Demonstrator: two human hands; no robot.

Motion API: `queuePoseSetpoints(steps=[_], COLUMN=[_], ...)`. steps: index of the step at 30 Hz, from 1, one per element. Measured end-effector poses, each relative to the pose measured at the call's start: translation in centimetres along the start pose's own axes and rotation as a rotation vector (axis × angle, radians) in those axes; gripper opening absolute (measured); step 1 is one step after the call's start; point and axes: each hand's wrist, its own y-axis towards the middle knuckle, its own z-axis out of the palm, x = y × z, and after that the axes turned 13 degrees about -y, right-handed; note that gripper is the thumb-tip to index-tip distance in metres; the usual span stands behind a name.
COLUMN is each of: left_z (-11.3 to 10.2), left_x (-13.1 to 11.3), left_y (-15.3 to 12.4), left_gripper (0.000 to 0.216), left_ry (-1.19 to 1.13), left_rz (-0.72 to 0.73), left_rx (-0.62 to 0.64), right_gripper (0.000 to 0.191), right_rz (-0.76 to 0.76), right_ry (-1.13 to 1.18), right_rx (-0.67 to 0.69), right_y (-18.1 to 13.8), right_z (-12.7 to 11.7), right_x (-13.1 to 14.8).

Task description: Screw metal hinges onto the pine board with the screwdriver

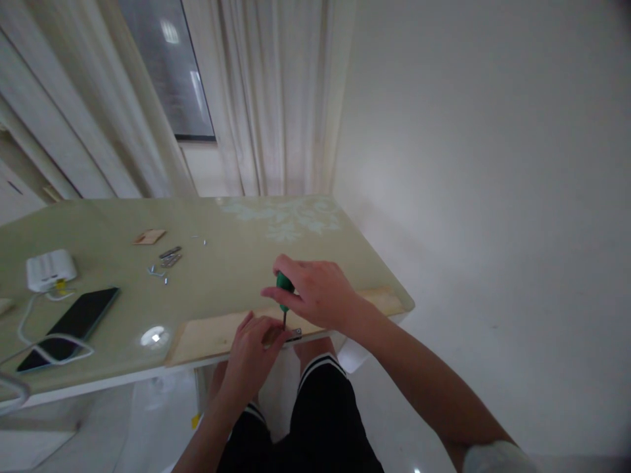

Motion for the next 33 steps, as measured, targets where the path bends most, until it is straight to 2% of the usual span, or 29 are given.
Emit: queuePoseSetpoints(steps=[3, 5, 7, 10, 14, 16, 21, 24, 26, 29, 31, 33], left_z=[-0.49, -0.68, -0.69, -0.48, -0.19, -0.11, 0.09, 0.19, 0.24, 0.25, 0.15, -0.05], left_x=[0.45, 0.57, 0.54, 0.35, 0.21, 0.22, 0.34, 0.34, 0.27, 0.12, 0.06, 0.08], left_y=[0.03, 0.06, 0.08, 0.10, 0.15, 0.20, 0.13, -0.02, -0.09, -0.12, -0.10, -0.05], left_gripper=[0.014, 0.014, 0.014, 0.015, 0.014, 0.013, 0.016, 0.018, 0.019, 0.019, 0.017, 0.013], left_ry=[-0.024, -0.026, -0.025, -0.016, -0.028, -0.041, 0.025, 0.043, 0.047, 0.060, 0.066, 0.053], left_rz=[0.010, 0.009, 0.011, 0.020, 0.018, 0.010, 0.012, 0.006, 0.005, 0.018, 0.020, 0.020], left_rx=[0.102, 0.121, 0.109, 0.077, 0.021, 0.002, -0.006, -0.017, -0.028, -0.029, -0.014, 0.013], right_gripper=[0.018, 0.019, 0.020, 0.034, 0.018, 0.023, 0.035, 0.020, 0.018, 0.020, 0.029, 0.027], right_rz=[-0.059, -0.095, -0.064, -0.007, -0.129, -0.153, 0.020, -0.094, -0.173, -0.098, -0.035, -0.037], right_ry=[0.026, 0.039, -0.002, -0.069, 0.015, 0.033, -0.098, -0.032, 0.024, -0.028, -0.082, -0.088], right_rx=[-0.028, -0.043, -0.027, 0.014, -0.025, -0.045, 0.064, 0.043, 0.009, 0.018, 0.040, 0.033], right_y=[0.04, 0.11, 0.24, 0.43, 0.41, 0.41, 0.80, 0.86, 0.75, 0.62, 0.62, 0.63], right_z=[-0.04, -0.14, -0.25, -0.30, -0.11, -0.02, -0.20, -0.48, -0.63, -0.73, -0.70, -0.61], right_x=[0.00, 0.08, 0.20, 0.34, 0.42, 0.52, 0.61, 0.46, 0.42, 0.48, 0.50, 0.44])
